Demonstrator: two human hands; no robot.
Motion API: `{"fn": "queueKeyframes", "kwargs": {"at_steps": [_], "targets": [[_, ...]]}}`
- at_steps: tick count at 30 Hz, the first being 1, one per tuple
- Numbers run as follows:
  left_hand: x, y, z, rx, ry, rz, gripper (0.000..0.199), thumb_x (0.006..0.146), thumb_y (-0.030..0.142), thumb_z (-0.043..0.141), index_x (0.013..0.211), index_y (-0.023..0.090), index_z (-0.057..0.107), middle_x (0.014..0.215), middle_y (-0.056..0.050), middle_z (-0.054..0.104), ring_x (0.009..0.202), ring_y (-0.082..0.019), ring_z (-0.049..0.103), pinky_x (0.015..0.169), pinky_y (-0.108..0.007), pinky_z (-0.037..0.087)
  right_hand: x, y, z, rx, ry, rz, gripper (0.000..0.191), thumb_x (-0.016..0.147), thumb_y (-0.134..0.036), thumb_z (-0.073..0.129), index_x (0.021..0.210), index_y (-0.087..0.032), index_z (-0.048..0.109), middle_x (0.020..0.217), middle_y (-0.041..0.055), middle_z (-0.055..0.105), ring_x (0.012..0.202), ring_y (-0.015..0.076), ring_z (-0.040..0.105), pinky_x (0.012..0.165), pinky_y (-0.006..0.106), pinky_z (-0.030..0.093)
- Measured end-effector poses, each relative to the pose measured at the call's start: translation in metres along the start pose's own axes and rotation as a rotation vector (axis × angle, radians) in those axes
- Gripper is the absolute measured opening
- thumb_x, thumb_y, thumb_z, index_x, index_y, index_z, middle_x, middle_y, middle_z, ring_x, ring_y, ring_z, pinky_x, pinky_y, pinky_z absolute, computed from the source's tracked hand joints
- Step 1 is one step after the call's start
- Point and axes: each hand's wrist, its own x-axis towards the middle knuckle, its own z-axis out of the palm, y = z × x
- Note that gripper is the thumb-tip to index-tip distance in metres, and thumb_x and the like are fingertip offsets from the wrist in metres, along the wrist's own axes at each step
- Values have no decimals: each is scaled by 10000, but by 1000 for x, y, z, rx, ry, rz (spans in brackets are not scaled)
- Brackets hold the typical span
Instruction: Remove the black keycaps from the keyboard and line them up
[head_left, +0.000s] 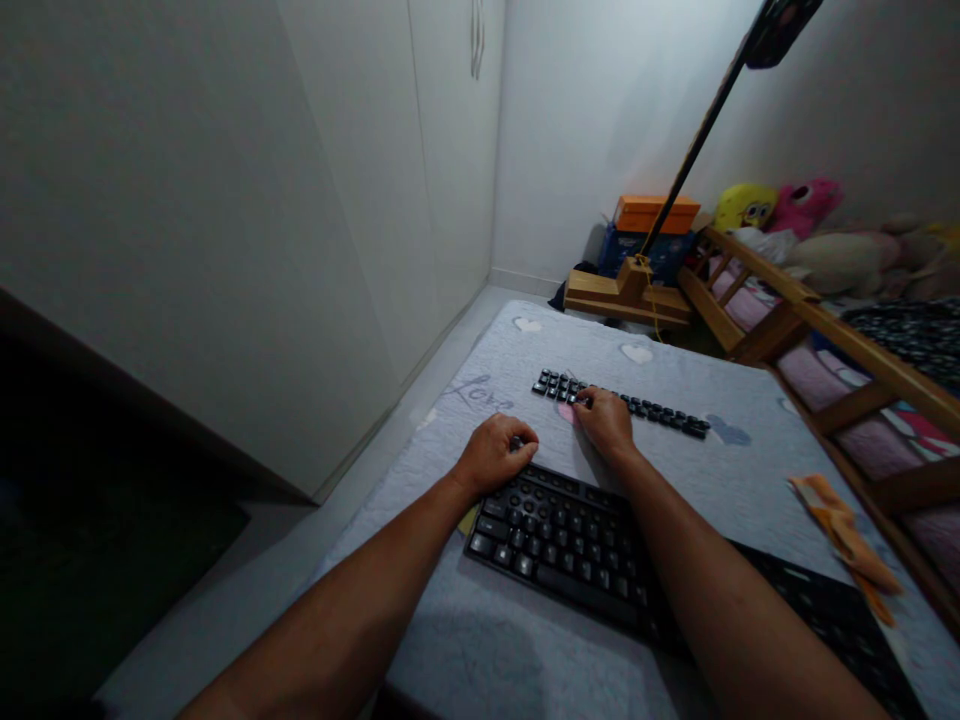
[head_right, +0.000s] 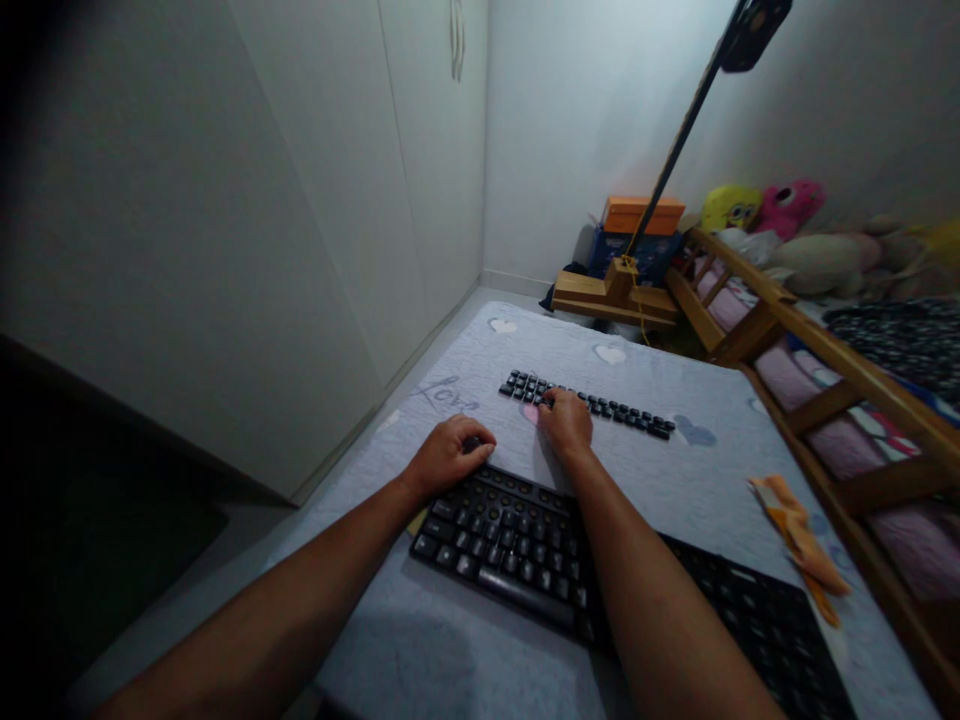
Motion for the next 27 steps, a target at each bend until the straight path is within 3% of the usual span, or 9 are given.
{"fn": "queueKeyframes", "kwargs": {"at_steps": [20, 27], "targets": [[0, 0, -1, 9, -12, 11, 83, 781, 199, 618, 795, 177, 697, 815, -24, 697, 818, -173, 603, 805, -299, 445, -4, -2, -2, 63, 30, 12, 243, 757, -233, 589, 953, -188, 727, 874, 72, 729, 804, 191, 635, 763, 269, 438], [0, -1, 0, -3, -14, 15, 89, 774, 197, 618, 800, 183, 701, 815, -23, 698, 822, -174, 603, 810, -297, 453, -8, -3, -29, 229, 90, -16, 272, 808, -318, 489, 789, -170, 716, 765, 76, 710, 734, 191, 610, 714, 278, 432]]}}
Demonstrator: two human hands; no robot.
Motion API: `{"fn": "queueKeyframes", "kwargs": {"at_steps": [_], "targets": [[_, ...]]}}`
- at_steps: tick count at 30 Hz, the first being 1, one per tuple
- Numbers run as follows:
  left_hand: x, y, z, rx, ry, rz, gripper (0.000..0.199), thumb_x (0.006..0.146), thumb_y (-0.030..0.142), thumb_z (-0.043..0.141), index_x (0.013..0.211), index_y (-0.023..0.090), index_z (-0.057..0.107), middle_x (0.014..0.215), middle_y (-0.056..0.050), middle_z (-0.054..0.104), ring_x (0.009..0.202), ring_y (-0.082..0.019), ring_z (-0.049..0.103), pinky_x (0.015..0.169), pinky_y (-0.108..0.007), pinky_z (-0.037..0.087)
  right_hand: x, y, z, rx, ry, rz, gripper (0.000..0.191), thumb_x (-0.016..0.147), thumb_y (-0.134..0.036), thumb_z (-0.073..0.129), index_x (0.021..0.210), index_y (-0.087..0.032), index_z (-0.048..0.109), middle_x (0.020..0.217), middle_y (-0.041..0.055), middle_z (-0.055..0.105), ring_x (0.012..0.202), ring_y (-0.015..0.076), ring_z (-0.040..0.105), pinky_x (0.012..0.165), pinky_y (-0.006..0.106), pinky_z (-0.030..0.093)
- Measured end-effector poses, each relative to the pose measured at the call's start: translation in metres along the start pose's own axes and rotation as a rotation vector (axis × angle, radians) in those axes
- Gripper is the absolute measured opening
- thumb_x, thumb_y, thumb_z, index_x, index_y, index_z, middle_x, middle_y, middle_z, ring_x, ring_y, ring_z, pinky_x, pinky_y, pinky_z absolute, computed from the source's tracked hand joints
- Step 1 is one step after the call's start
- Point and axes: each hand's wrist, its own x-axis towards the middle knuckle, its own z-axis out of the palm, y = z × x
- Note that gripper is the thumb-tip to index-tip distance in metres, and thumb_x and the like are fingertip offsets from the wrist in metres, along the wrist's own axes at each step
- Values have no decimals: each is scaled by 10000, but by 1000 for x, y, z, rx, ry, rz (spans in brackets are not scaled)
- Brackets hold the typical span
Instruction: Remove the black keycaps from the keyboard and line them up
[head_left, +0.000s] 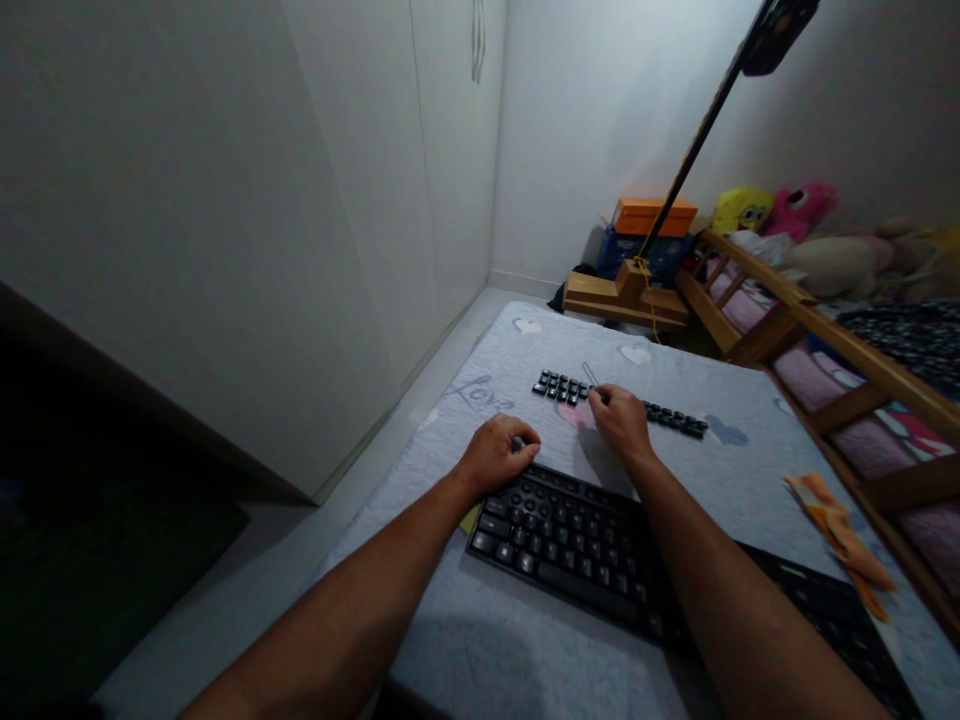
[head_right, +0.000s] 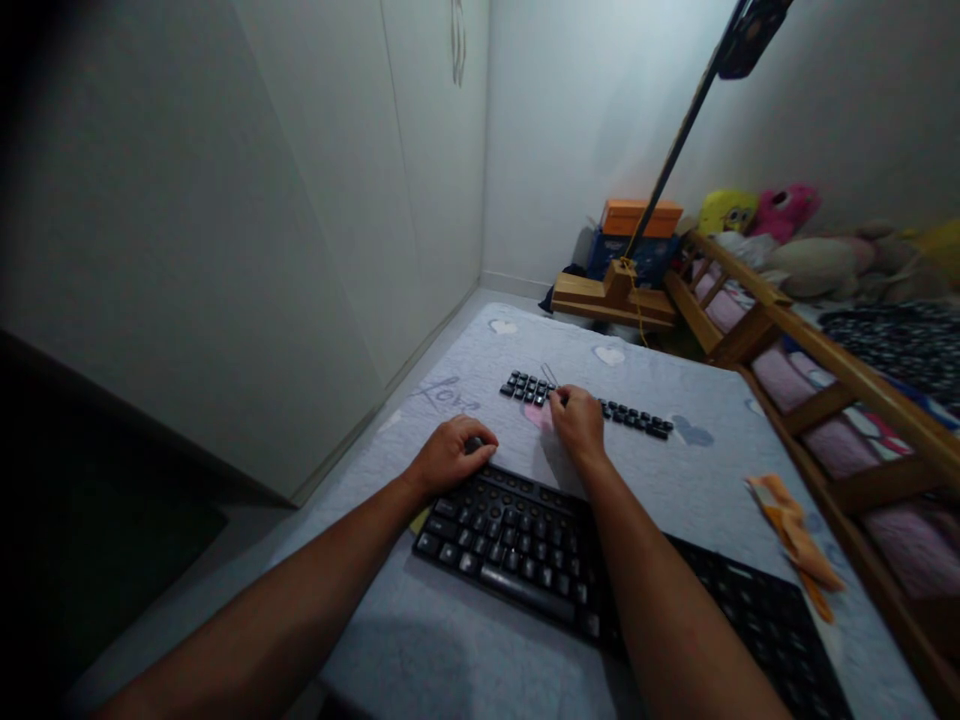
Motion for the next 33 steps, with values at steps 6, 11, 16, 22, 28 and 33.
{"fn": "queueKeyframes", "kwargs": {"at_steps": [6, 11, 16, 22, 28, 33], "targets": [[-1, 1, 0, -2, -40, 8, 100, 763, 194, 613, 803, 185, 705, 834, -26, 703, 836, -176, 607, 817, -297, 453, -21, -19, -46, 254, 45, -1, 456, 882, -367, 294, 841, -133, 684, 722, 75, 668, 630, 168, 582, 585, 266, 450], [-2, 2, 0, -17, -106, 28, 110, 756, 187, 612, 802, 183, 712, 805, -22, 701, 813, -170, 602, 791, -289, 452, -69, -34, -76, 494, -100, 3, 447, 922, -420, 297, 776, -179, 643, 518, -17, 474, 484, 128, 437, 497, 249, 372], [-2, 2, 0, -22, -150, 39, 115, 761, 200, 618, 815, 188, 718, 813, -21, 704, 817, -171, 601, 805, -300, 446, -116, -31, -80, 506, -353, 88, 431, 920, -533, 369, 907, -189, 628, 563, -28, 484, 515, 128, 454, 496, 235, 363], [-2, 3, -1, -33, -152, 27, 103, 759, 205, 632, 811, 185, 718, 816, -20, 705, 822, -172, 607, 787, -288, 452, -149, -28, -74, 364, -346, 41, 236, 861, -442, 527, 849, -230, 630, 759, 3, 631, 724, 175, 589, 664, 264, 453], [-2, 4, -2, -39, -157, 25, 109, 759, 204, 632, 818, 184, 721, 823, -21, 707, 831, -172, 616, 790, -285, 451, -159, -33, -65, 343, -350, 21, 194, 812, -352, 532, 914, -224, 635, 833, 11, 670, 631, 166, 587, 589, 269, 444], [-2, 4, -2, -31, -157, 26, 113, 761, 206, 628, 820, 179, 721, 828, -26, 707, 832, -176, 615, 791, -291, 449, -162, -33, -61, 363, -314, -28, 174, 831, -312, 491, 904, -218, 619, 840, 15, 664, 806, 201, 620, 730, 289, 456]]}}
